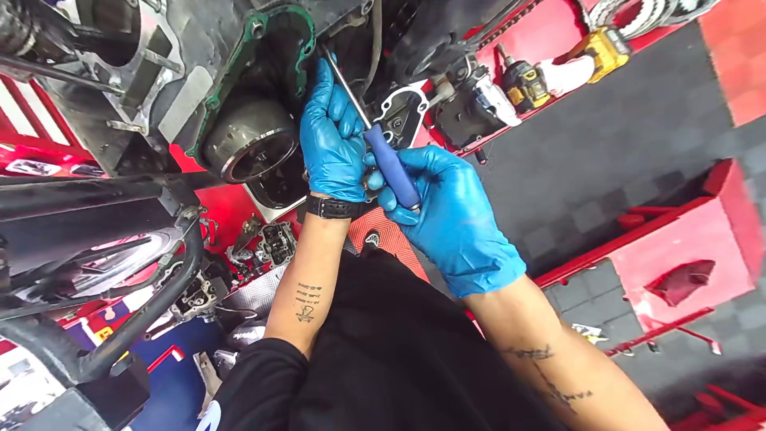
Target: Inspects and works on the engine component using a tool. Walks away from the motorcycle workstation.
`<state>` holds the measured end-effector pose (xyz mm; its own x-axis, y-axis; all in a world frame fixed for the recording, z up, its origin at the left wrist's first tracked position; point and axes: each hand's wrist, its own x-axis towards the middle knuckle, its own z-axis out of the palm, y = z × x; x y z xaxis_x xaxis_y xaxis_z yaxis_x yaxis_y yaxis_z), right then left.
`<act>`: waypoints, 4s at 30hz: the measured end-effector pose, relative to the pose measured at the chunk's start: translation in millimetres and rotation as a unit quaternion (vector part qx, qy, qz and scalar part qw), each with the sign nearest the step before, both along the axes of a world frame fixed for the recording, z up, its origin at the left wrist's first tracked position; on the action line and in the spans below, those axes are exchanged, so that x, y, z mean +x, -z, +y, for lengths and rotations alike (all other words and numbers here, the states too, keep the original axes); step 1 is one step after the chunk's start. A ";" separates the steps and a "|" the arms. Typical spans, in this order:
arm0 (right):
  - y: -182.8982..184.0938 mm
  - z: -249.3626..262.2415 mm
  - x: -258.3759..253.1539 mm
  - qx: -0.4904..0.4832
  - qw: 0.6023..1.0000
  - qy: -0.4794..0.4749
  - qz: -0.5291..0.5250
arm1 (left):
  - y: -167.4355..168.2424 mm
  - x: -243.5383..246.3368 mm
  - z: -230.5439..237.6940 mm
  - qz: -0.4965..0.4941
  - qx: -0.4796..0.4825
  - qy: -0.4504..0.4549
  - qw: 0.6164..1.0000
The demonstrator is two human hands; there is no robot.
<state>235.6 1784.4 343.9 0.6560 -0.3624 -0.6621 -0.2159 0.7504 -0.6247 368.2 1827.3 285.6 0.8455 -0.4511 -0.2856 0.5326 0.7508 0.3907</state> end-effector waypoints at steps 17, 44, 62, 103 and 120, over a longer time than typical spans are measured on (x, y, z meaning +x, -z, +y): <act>2.4 -2.6 -4.2 0.015 0.999 0.032 -0.023 | -1.5 -1.2 0.6 0.009 0.004 -0.008 1.000; 25.6 -23.1 -34.9 -0.114 0.992 -0.022 -0.040 | 2.6 -12.3 12.9 -0.151 0.114 0.036 0.981; 45.0 -44.6 -41.0 -0.160 0.982 -0.027 -0.098 | 12.2 -19.2 26.4 -0.111 0.059 0.061 0.990; 85.2 -69.0 -206.8 -0.123 0.979 0.144 -0.076 | 5.8 -57.2 54.5 -0.288 0.179 0.070 0.938; 264.3 -30.4 -453.4 -0.012 0.989 0.139 0.054 | 156.6 -352.7 183.1 -0.239 0.508 0.230 0.795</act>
